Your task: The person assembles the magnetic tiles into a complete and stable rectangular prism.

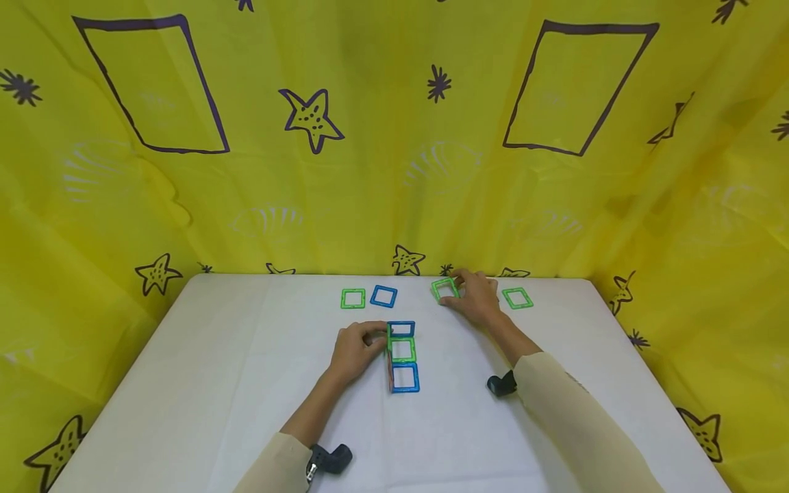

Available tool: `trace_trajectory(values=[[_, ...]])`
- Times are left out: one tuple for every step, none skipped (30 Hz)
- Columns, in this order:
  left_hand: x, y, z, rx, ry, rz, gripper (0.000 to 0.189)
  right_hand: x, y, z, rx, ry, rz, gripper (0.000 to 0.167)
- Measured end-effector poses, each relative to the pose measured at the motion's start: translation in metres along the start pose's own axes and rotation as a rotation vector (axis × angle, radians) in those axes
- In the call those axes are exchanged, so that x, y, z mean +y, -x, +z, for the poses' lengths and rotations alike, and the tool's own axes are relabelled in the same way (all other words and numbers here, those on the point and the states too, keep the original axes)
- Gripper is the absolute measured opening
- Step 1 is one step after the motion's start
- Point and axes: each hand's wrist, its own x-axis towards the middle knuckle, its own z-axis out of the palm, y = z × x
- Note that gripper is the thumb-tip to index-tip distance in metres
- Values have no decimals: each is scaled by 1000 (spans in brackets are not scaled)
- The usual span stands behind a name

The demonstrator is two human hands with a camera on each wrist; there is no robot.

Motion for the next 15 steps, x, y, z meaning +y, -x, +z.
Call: trace_trajectory(values=[[0, 0, 0, -1, 0, 0, 26, 0, 0, 0, 0, -17, 1, 68], [0, 0, 0, -2, 1, -1, 26, 0, 1, 0, 1, -43, 3, 68], [1, 0, 0, -3, 2, -1, 26, 0, 2, -1, 2, -75, 6, 68], [1, -1, 0, -4, 2, -4, 26, -1, 2, -1, 3, -107, 9, 67], [1, -1, 0, -6, 3, -6, 26, -1, 3, -1, 4, -134, 11, 66], [1, -1, 0, -7, 3, -8, 26, -1, 4, -1, 2, -160, 11, 65], [1, -1, 0, -7, 2, -9, 26, -1, 4, -1, 0, -181, 9, 65], [1, -1, 0, -7, 2, -9, 26, -1, 5, -1, 2, -200, 10, 64], [1, -1, 0, -7, 3, -10, 26, -1, 6, -1, 3, -213, 11, 64], [1, -1, -1, -7, 2, -11, 26, -1, 6, -1, 3, -218, 10, 64], [1, -1, -1, -6, 2, -9, 26, -1, 6, 0, 4, -224, 7, 65], [1, -1, -1, -6, 2, -9, 26, -1, 7, 0, 5, -228, 4, 65], [1, 0, -1, -6, 1, -9, 26, -1, 7, 1, 9, -228, 1, 65], [1, 0, -1, -6, 1, -10, 26, 0, 7, 1, 12, -230, -3, 65], [1, 0, -1, -6, 1, -9, 26, 0, 8, 2, 15, -231, -9, 63]])
